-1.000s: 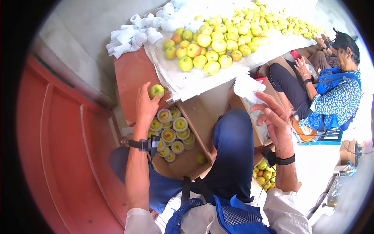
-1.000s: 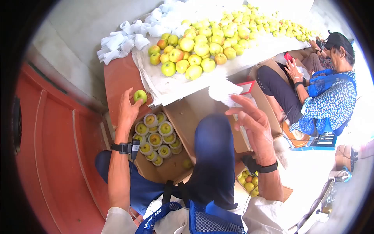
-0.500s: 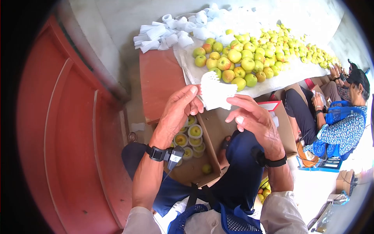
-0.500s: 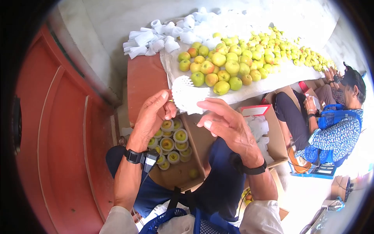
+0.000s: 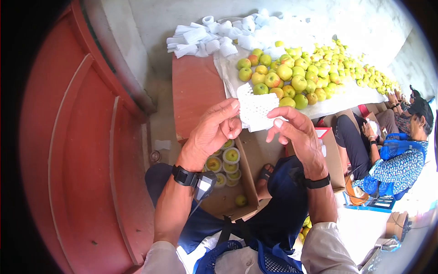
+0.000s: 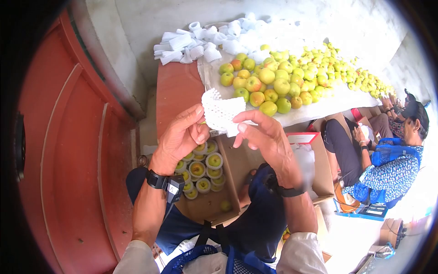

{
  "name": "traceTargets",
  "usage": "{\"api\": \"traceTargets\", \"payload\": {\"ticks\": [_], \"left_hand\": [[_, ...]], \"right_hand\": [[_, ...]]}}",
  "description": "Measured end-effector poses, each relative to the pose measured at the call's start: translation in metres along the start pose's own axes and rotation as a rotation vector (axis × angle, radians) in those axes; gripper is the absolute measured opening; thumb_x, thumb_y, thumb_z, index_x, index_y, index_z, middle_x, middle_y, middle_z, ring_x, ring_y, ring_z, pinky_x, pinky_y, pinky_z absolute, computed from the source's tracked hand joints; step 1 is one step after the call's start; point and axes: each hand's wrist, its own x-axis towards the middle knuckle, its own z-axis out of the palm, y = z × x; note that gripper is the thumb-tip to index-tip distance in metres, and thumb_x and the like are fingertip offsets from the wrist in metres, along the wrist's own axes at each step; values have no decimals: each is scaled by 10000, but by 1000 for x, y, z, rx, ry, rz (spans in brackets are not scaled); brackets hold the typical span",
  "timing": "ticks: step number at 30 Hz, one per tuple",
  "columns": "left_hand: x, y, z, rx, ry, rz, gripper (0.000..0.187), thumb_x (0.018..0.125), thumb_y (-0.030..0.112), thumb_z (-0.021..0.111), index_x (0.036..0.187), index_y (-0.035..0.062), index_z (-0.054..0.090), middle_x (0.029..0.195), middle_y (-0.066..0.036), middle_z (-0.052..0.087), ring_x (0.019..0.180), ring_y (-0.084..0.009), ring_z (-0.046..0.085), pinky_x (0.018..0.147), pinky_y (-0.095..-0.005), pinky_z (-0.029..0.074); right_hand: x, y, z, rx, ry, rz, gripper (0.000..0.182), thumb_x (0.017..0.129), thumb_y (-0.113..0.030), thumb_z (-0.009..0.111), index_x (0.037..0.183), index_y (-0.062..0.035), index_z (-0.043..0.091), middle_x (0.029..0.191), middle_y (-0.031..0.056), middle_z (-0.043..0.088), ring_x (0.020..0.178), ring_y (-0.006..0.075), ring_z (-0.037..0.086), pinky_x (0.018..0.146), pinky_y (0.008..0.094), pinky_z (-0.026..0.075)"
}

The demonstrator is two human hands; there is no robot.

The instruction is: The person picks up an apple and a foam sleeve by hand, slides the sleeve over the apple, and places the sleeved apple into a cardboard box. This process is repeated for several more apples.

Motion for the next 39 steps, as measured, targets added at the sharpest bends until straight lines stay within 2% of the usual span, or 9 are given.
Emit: {"api": "traceTargets", "payload": {"ticks": [5,12,19,24,27,28,29,33,39], "left_hand": [[1,-4,1,113,-67,-12,246,1031,218,629,1164,15,668,663,12,583,596,-89,514,559,-238,375],[-3,-3,13,137,-80,-19,159,1031,130,615,1126,19,677,673,8,598,629,-93,563,584,-244,411],[-2,-5,13,287,-54,-72,241,1059,251,602,1125,24,650,735,-14,637,667,-103,609,590,-227,455],[-1,-5,17,373,23,-101,240,1053,252,616,1136,28,647,721,-14,622,644,-113,584,583,-242,443],[0,-7,16,295,18,-115,204,1033,209,645,1137,33,651,714,-4,614,622,-96,558,580,-247,437],[1,-10,10,254,-25,-112,244,1021,206,665,1175,17,652,827,-10,636,639,-85,562,575,-224,431],[2,-11,9,212,-68,-109,289,1009,203,685,1214,1,653,941,-15,658,656,-74,565,571,-201,426],[0,-14,12,202,-49,-117,268,1000,174,691,1205,5,655,933,-16,656,640,-68,526,567,-198,411],[5,-21,4,93,-89,-140,269,997,183,704,1200,13,658,885,7,628,656,-75,532,573,-250,416]], "right_hand": [[4,3,2,121,125,26,324,1024,-249,629,1274,-50,579,881,26,635,623,127,639,516,214,347],[12,1,3,22,103,12,263,1008,-246,673,1185,-51,653,906,17,687,531,15,480,458,186,318],[17,17,9,18,245,-35,204,921,-172,763,1062,-34,712,841,-32,671,555,0,451,470,200,325],[17,22,13,65,210,-85,216,928,-76,732,1126,0,696,998,6,711,845,50,620,736,233,510],[14,21,14,60,184,-57,257,931,-57,720,1176,11,683,1066,29,716,986,93,640,891,276,519],[14,22,15,62,186,-56,257,931,-57,720,1176,11,683,1066,29,716,986,93,640,891,276,519],[14,24,15,89,169,-78,267,935,-63,715,1189,11,680,1057,23,714,927,73,633,815,255,518],[11,27,12,75,152,-18,280,948,-78,698,1214,5,673,1034,2,712,765,12,583,587,195,451],[12,29,11,133,189,0,268,948,-148,732,1176,-17,680,917,-23,697,616,-10,497,487,186,362]]}}
